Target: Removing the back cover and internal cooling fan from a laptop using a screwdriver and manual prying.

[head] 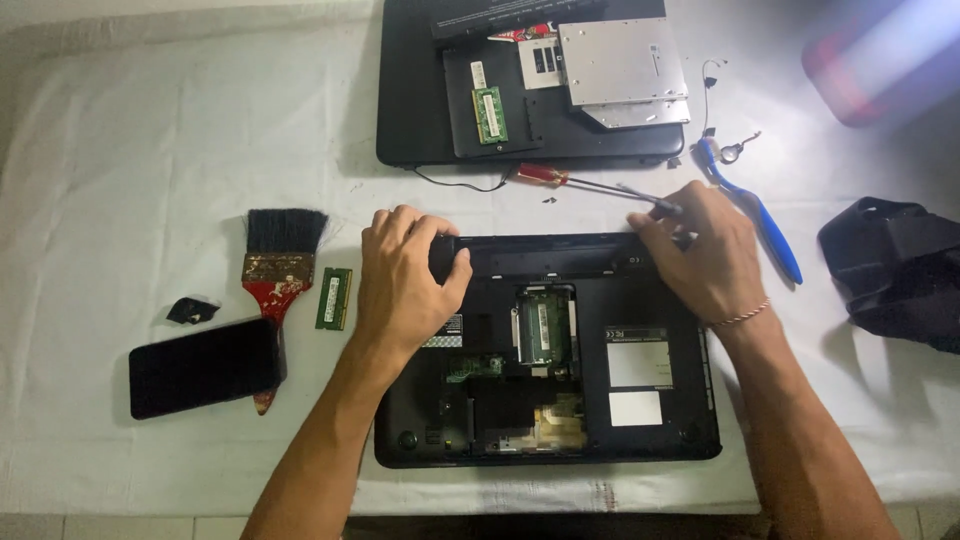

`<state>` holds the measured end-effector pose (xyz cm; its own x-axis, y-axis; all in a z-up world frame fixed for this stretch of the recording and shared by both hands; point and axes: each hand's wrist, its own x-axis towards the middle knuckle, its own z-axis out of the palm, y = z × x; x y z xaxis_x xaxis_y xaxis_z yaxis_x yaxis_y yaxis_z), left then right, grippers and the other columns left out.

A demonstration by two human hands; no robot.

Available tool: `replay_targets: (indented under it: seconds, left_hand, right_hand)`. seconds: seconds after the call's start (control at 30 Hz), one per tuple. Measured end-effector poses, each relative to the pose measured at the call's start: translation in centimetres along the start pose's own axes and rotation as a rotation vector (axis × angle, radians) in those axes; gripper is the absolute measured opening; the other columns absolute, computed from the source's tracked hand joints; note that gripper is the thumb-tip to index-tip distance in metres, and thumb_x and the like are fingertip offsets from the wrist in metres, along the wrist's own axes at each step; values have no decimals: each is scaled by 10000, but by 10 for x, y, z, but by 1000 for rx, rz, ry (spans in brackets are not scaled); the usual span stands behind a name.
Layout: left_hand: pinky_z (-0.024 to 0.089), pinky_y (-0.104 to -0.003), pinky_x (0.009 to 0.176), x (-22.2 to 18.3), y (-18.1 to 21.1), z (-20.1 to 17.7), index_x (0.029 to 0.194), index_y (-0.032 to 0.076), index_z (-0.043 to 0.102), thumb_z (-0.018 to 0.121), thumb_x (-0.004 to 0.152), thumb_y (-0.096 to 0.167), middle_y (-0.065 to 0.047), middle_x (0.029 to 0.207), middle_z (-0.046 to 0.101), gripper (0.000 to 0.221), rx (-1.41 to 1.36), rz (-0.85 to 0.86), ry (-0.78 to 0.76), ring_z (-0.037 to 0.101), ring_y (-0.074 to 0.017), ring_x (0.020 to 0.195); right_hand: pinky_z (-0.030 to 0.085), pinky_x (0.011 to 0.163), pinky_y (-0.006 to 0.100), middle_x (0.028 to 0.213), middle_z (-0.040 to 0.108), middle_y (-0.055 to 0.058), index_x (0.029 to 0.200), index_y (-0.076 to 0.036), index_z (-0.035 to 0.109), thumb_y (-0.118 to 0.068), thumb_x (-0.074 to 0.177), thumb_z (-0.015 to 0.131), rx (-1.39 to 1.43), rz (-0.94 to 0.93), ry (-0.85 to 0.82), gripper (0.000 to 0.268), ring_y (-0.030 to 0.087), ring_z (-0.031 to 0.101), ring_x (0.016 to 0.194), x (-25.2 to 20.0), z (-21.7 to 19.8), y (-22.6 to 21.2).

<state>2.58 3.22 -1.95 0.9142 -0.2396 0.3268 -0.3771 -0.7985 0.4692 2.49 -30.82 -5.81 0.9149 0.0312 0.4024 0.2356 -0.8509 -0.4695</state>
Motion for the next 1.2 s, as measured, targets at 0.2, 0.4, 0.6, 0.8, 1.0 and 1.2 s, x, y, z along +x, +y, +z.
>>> replay_targets:
  seconds: [0.2,0.4,0.6,0.8,1.0,1.2]
  left_hand:
    - [448,-452,813,-2,-2,7,989,105,674,701,882,199,-91,977,606,145,38,59,62,521,-291,923]
    - [453,-461,813,-2,-2,8,987,104,675,690,896,225,-100,1002,638,152,81,49,39,540,-298,955]
    - [459,-469,817,-1,3,6,961,135,734,702,889,215,-81,898,599,112,34,26,27,584,-311,936]
    - [462,-467,818,0,7,5,934,139,739,690,906,208,-77,885,596,89,48,36,20,597,-312,921]
    - [468,-455,820,7,9,6,863,132,737,730,913,306,-65,837,599,181,139,99,6,602,-284,872]
    - [501,-472,793,22,27,24,803,76,739,829,811,256,-106,832,600,202,206,236,4,626,-327,864]
  right_hand:
    - [517,623,421,844,685,85,949,-44,540,-245,1066,752,-15,184,-88,315,244,628,679,4,-47,-7]
    - [470,620,419,775,661,75,915,-60,527,-325,1004,765,-60,315,-231,367,244,572,634,7,-42,-11]
    - [542,749,461,761,670,80,883,-124,592,-412,924,864,-37,313,-10,399,351,697,760,-8,-16,11]
    - [536,699,436,718,664,120,879,-82,613,-370,1013,790,-37,354,36,363,352,694,719,-6,-5,3]
    - [529,660,418,682,659,99,863,-84,612,-359,981,810,-31,339,48,358,324,689,677,-4,-3,-1]
    - [528,653,415,681,662,100,894,-68,608,-327,990,797,-18,346,20,335,309,693,671,-4,-7,4]
